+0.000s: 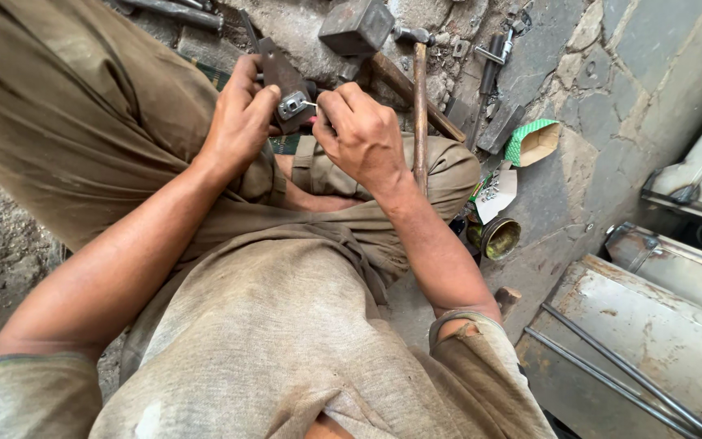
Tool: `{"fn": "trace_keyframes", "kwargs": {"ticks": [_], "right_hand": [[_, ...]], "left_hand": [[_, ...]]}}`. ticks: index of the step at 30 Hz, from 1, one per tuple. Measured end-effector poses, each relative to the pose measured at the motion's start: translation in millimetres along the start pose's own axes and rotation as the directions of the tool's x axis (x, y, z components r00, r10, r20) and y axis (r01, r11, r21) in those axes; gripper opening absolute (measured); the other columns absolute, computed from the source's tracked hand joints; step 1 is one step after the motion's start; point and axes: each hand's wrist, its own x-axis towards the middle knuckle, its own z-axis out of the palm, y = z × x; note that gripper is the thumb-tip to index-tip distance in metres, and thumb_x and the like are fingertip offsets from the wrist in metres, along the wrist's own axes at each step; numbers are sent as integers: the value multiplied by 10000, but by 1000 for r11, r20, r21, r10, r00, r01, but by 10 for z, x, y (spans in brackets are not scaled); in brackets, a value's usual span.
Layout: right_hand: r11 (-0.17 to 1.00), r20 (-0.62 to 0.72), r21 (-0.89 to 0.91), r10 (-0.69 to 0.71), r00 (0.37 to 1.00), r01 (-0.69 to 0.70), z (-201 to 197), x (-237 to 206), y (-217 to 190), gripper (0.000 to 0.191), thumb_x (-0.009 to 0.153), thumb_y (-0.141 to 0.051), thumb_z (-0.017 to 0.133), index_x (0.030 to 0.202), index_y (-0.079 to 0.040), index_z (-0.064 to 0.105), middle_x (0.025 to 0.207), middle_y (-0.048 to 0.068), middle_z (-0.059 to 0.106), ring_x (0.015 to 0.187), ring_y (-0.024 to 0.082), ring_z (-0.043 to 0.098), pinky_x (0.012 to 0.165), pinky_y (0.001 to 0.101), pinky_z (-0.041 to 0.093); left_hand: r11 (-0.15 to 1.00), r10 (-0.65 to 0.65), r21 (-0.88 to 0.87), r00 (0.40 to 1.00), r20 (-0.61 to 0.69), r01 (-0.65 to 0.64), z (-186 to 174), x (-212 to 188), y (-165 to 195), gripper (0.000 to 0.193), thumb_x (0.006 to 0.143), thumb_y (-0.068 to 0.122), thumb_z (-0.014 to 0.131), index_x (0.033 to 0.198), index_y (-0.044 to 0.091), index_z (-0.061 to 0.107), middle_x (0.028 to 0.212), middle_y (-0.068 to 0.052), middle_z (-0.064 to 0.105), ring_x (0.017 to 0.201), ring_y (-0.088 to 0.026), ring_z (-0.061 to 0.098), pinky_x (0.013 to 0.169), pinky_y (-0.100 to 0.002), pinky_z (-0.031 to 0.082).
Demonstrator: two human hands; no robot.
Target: The person sits on the floor and assembles small metal parts. They use a hammer to drive pins into a metal bracket and then use a screwdriver to tighten screws into the bracket. The person handles various metal pieces, including brackets and pins, during the process.
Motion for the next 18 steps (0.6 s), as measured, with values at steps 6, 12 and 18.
{"fn": "trace_keyframes", "kwargs": {"ticks": [6, 12, 18], "right_hand": [[999, 0, -41, -22, 1000, 22, 32, 44, -56, 155, 899, -71, 771, 975, -32, 642, 907, 91, 618, 772, 225, 687, 655, 337, 592], [997, 63, -81, 18, 998, -13, 84, 17, -25, 191, 976, -123, 782, 891, -40, 633, 831, 93, 597, 704, 235, 668, 604, 352, 562], [1000, 4, 2, 10, 1000, -10, 199, -90, 112, 98, 1017, -98, 728, 1000, -7, 697, 897, 112, 692, 682, 166, 693, 532, 252, 583]], "left_hand": [[999, 16, -32, 1000, 18, -16, -4, 9, 13, 343, 1036, 158, 486, 1332, -14, 481, 986, -52, 624, 848, -95, 642, 681, -285, 626], [998, -11, -63, 1000, 5, 11, 4, 24, 0, 352, 1022, 159, 492, 1323, -23, 482, 975, -59, 616, 851, -109, 655, 679, -305, 645], [1000, -11, -6, 999, 31, 11, -13, 46, -12, 374, 1030, 162, 457, 1360, -14, 453, 976, -90, 606, 848, -143, 689, 671, -316, 658]]}}
